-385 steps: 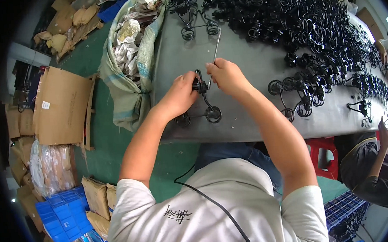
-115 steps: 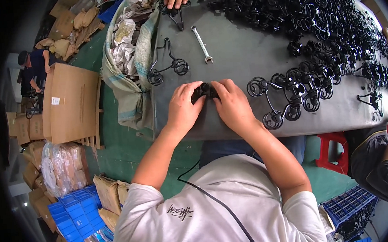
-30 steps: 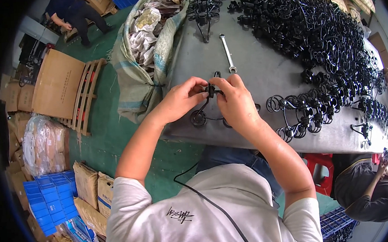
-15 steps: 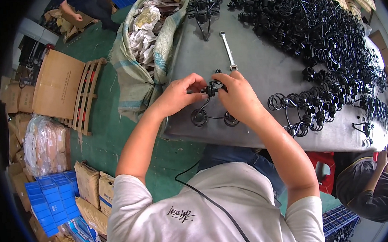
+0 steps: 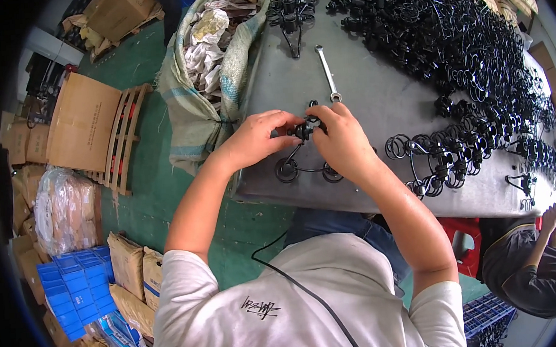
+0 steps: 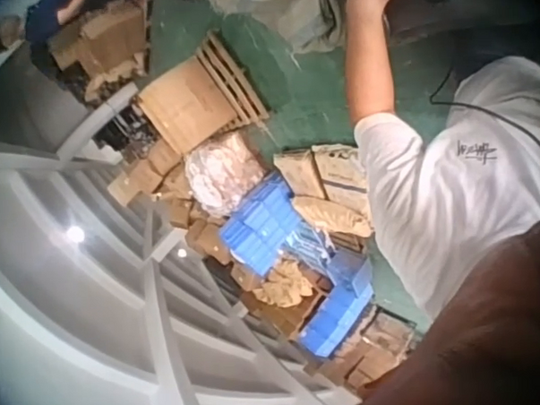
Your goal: Assembling small black mechanical components by attaching circular rings to a wire frame.
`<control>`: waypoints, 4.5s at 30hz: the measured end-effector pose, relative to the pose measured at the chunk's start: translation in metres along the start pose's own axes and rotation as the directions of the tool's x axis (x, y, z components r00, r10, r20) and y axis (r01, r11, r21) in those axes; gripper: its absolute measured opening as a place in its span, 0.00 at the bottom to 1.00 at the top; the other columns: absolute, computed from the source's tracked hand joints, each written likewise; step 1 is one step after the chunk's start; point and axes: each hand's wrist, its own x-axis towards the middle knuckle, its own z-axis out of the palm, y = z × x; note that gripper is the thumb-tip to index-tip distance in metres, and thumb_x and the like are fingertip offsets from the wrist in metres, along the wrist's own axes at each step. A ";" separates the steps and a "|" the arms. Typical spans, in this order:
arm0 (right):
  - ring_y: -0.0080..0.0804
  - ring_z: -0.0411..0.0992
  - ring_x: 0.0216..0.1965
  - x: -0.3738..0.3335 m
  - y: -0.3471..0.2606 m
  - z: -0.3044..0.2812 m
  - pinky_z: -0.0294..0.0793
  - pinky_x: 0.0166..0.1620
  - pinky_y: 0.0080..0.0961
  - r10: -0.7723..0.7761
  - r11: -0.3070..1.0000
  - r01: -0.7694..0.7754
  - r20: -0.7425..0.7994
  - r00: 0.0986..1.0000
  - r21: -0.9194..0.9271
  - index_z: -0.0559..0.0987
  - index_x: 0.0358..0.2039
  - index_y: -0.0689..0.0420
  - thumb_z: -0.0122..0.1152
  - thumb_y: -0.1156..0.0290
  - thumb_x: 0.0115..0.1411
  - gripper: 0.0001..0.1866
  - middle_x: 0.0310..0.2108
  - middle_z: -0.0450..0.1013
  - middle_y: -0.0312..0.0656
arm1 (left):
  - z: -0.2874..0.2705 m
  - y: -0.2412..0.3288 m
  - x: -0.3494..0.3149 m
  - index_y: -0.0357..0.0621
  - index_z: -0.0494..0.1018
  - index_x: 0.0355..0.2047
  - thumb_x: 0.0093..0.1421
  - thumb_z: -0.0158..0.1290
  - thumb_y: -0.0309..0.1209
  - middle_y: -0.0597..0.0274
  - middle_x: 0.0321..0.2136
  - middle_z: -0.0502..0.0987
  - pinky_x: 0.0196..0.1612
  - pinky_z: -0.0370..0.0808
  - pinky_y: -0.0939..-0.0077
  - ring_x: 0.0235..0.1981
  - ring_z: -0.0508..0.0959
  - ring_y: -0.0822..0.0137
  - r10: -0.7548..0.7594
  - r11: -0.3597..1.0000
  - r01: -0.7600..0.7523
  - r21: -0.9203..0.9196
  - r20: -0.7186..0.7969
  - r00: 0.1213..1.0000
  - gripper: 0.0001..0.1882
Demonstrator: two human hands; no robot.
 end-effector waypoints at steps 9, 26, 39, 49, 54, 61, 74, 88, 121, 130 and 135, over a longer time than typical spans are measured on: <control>0.55 0.73 0.43 -0.004 0.004 0.011 0.75 0.49 0.42 -0.037 0.999 0.035 -0.048 0.998 -0.039 0.76 0.55 0.57 0.56 0.75 0.60 0.20 0.43 0.70 0.54 | -0.008 -0.005 0.008 0.41 0.70 0.50 0.59 0.65 0.27 0.64 0.37 0.79 0.47 0.76 0.73 0.40 0.78 0.72 -0.161 0.961 0.182 -0.208 0.115 0.980 0.21; 0.55 0.74 0.46 -0.011 0.007 0.000 0.74 0.52 0.41 0.021 0.994 -0.014 -0.061 0.998 0.112 0.75 0.57 0.64 0.55 0.74 0.58 0.25 0.45 0.72 0.59 | -0.004 0.025 0.030 0.43 0.74 0.56 0.53 0.67 0.27 0.57 0.36 0.78 0.41 0.76 0.68 0.34 0.77 0.66 -0.174 0.984 0.164 0.070 0.160 0.972 0.29; 0.51 0.75 0.51 -0.001 0.162 -0.178 0.77 0.51 0.43 0.165 0.583 -0.196 -0.121 0.979 -0.789 0.74 0.49 0.57 0.67 0.65 0.56 0.22 0.46 0.73 0.52 | -0.009 0.039 0.027 0.45 0.74 0.54 0.54 0.68 0.28 0.66 0.34 0.75 0.38 0.73 0.76 0.33 0.72 0.75 -0.339 0.939 0.343 0.010 0.181 0.923 0.27; 0.46 0.72 0.48 0.010 0.091 -0.128 0.75 0.50 0.42 -0.077 0.650 -0.026 -0.101 0.992 -0.759 0.77 0.48 0.54 0.64 0.68 0.58 0.16 0.42 0.72 0.44 | -0.008 0.034 0.027 0.46 0.75 0.55 0.54 0.69 0.29 0.68 0.35 0.75 0.38 0.73 0.77 0.33 0.72 0.75 -0.305 0.949 0.314 -0.025 0.174 0.936 0.27; 0.42 0.75 0.48 -0.002 0.027 -0.048 0.78 0.48 0.37 -0.159 0.572 0.463 0.462 0.872 -0.677 0.78 0.42 0.56 0.66 0.71 0.54 0.14 0.43 0.73 0.46 | -0.009 0.028 0.024 0.46 0.75 0.55 0.54 0.69 0.30 0.69 0.33 0.74 0.38 0.72 0.77 0.32 0.71 0.76 -0.331 0.939 0.342 -0.032 0.182 0.926 0.28; 0.44 0.80 0.40 -0.009 0.037 -0.011 0.82 0.40 0.35 0.010 0.623 0.268 0.350 0.937 -0.735 0.73 0.40 0.60 0.67 0.72 0.52 0.16 0.38 0.76 0.47 | -0.004 0.026 0.026 0.46 0.75 0.55 0.54 0.69 0.30 0.71 0.33 0.74 0.38 0.72 0.78 0.32 0.70 0.76 -0.273 0.955 0.287 -0.070 0.161 0.948 0.28; 0.25 0.76 0.31 0.005 0.028 -0.030 0.74 0.36 0.23 0.343 0.660 -0.442 0.280 0.897 0.607 0.73 0.49 0.62 0.59 0.74 0.65 0.14 0.34 0.74 0.38 | -0.008 0.019 0.023 0.47 0.74 0.57 0.54 0.68 0.25 0.69 0.37 0.77 0.41 0.74 0.78 0.35 0.74 0.77 -0.262 0.942 0.298 -0.154 0.220 0.940 0.29; 0.23 0.74 0.25 0.008 0.020 -0.017 0.71 0.28 0.22 0.382 0.654 -0.486 0.301 0.874 0.580 0.73 0.41 0.61 0.61 0.72 0.64 0.09 0.29 0.73 0.38 | -0.008 0.023 0.029 0.45 0.74 0.58 0.53 0.68 0.29 0.58 0.39 0.79 0.43 0.76 0.70 0.36 0.78 0.66 -0.217 0.973 0.229 -0.032 0.211 0.953 0.30; 0.35 0.74 0.40 -0.024 0.030 0.032 0.74 0.44 0.30 0.342 0.800 -0.217 -0.128 0.931 0.559 0.67 0.62 0.66 0.67 0.62 0.62 0.33 0.40 0.73 0.45 | 0.077 0.030 -0.001 0.36 0.72 0.39 0.62 0.63 0.34 0.55 0.30 0.83 0.30 0.76 0.72 0.27 0.81 0.69 -0.396 0.909 0.395 -0.130 -0.559 0.728 0.15; 0.33 0.68 0.45 -0.085 0.051 0.007 0.67 0.43 0.31 -0.118 0.482 -0.027 -0.095 0.988 -0.876 0.78 0.45 0.59 0.61 0.68 0.52 0.19 0.42 0.70 0.41 | 0.060 0.026 -0.025 0.37 0.69 0.40 0.66 0.57 0.30 0.56 0.31 0.80 0.22 0.64 0.84 0.20 0.69 0.78 -0.583 0.663 0.080 -0.744 -0.446 0.680 0.11; 0.39 0.72 0.41 -0.064 0.050 0.010 0.72 0.43 0.35 -0.117 0.715 0.086 0.003 0.993 -0.694 0.77 0.40 0.59 0.64 0.73 0.46 0.18 0.38 0.71 0.45 | 0.059 0.024 -0.037 0.44 0.70 0.37 0.67 0.58 0.31 0.64 0.30 0.78 0.26 0.64 0.86 0.24 0.69 0.81 -0.578 0.638 0.039 -0.769 -0.445 0.684 0.08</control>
